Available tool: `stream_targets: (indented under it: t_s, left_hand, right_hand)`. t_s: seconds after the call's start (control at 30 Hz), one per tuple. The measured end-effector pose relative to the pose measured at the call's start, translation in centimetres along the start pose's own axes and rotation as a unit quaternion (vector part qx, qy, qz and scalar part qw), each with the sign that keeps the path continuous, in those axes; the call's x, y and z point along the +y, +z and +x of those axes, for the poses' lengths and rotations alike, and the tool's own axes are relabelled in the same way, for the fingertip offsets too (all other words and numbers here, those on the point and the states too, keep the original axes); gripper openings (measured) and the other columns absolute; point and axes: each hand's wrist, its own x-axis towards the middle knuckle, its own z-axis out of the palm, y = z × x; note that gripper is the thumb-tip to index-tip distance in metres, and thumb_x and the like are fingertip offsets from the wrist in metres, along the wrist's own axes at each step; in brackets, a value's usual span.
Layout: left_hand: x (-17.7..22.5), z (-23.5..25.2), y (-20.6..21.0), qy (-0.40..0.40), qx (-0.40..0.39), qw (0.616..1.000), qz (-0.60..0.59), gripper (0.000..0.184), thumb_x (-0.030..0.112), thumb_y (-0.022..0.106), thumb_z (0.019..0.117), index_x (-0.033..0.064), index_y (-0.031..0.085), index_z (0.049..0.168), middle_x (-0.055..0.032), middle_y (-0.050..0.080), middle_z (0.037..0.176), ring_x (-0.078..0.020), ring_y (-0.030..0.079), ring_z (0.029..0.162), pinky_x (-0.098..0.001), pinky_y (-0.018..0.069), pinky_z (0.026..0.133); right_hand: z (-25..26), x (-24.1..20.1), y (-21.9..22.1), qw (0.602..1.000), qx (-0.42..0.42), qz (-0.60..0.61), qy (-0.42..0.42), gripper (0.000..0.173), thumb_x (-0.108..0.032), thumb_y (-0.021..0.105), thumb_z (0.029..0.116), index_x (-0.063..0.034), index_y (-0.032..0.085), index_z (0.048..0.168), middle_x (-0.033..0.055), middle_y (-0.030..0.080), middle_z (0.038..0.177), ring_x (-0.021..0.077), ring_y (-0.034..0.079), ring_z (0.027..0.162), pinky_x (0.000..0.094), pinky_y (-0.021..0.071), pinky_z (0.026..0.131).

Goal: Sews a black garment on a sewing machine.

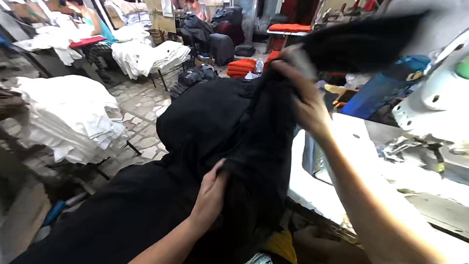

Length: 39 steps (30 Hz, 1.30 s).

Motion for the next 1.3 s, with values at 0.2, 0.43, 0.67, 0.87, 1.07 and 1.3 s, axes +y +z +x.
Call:
stream_targets:
  t_s: [0.2, 0.43, 0.67, 0.87, 1.07, 1.3]
  left_hand:
    - [-7.5, -0.1, -2.1, -0.182, 0.12, 0.976, 0.001, 0.037, 0.016, 0.037, 0.1102, -0.0035, 0.06, 0.133, -0.0086, 0.069, 0.124, -0.005, 0.064, 0.116, -0.0262, 0.0507, 0.105]
    - [-4.4, 0.4, -2.3, -0.045, 0.065, 0.995, -0.058, 0.039, 0.001, 0.051, 0.0984, -0.0078, 0.049, 0.136, -0.0048, 0.067, 0.125, -0.0077, 0.065, 0.115, -0.0287, 0.0546, 0.101]
    - [-0.6, 1.6, -7.9, 0.062, 0.024, 0.969, 0.239, 0.06, 0.016, 0.067, 0.0878, -0.0036, 0.048, 0.141, 0.0046, 0.067, 0.1, 0.0047, 0.064, 0.087, -0.0144, 0.0551, 0.08]
    - [1.9, 1.5, -5.7, 0.078, -0.03, 0.98, 0.179, 0.063, 0.015, 0.07, 0.087, 0.0035, 0.047, 0.144, 0.0069, 0.068, 0.103, 0.0001, 0.066, 0.091, -0.0171, 0.0569, 0.083]
    - [3.4, 1.9, -8.1, 0.102, -0.044, 0.89, 0.442, 0.055, 0.014, 0.062, 0.0864, 0.0002, 0.057, 0.139, -0.0134, 0.071, 0.101, -0.0236, 0.068, 0.093, -0.0477, 0.055, 0.084]
    - [11.8, 3.3, -6.1, 0.257, -0.113, 0.954, 0.106, 0.029, 0.036, 0.063, 0.0994, 0.0243, 0.07, 0.125, 0.0141, 0.069, 0.115, 0.0, 0.064, 0.106, -0.0199, 0.0529, 0.092]
  right_hand:
    - [-5.6, -4.5, 2.3, 0.996, -0.054, 0.005, 0.075, 0.023, -0.019, 0.063, 0.1001, -0.0025, 0.07, 0.115, 0.0069, 0.07, 0.114, 0.0086, 0.067, 0.102, 0.0283, 0.0573, 0.089]
    - [-14.3, -8.8, 7.9, 0.956, -0.154, -0.21, 0.139, 0.04, -0.028, 0.069, 0.0899, 0.0013, 0.069, 0.117, 0.0188, 0.072, 0.089, 0.0337, 0.073, 0.074, 0.0441, 0.0583, 0.058]
    - [-13.8, -7.9, 5.1, 0.957, -0.165, -0.113, 0.209, 0.026, -0.024, 0.06, 0.0988, -0.0035, 0.071, 0.112, 0.0172, 0.071, 0.098, 0.0312, 0.071, 0.088, 0.045, 0.0594, 0.076]
    - [-15.7, -7.2, 6.7, 0.971, -0.113, -0.109, 0.181, 0.017, -0.011, 0.063, 0.0923, -0.0028, 0.073, 0.103, 0.0181, 0.071, 0.093, 0.0344, 0.072, 0.09, 0.0481, 0.0591, 0.08]
    - [-13.1, -9.3, 0.3, 0.808, 0.016, 0.429, 0.403, 0.01, -0.005, 0.052, 0.1015, -0.005, 0.062, 0.104, -0.0032, 0.067, 0.084, 0.0034, 0.065, 0.077, 0.0243, 0.0564, 0.076]
    - [-13.3, -13.2, -6.6, 0.92, -0.086, 0.347, 0.162, 0.051, -0.03, 0.072, 0.0956, -0.0206, 0.054, 0.142, -0.0118, 0.067, 0.128, -0.002, 0.065, 0.109, 0.0181, 0.0571, 0.093]
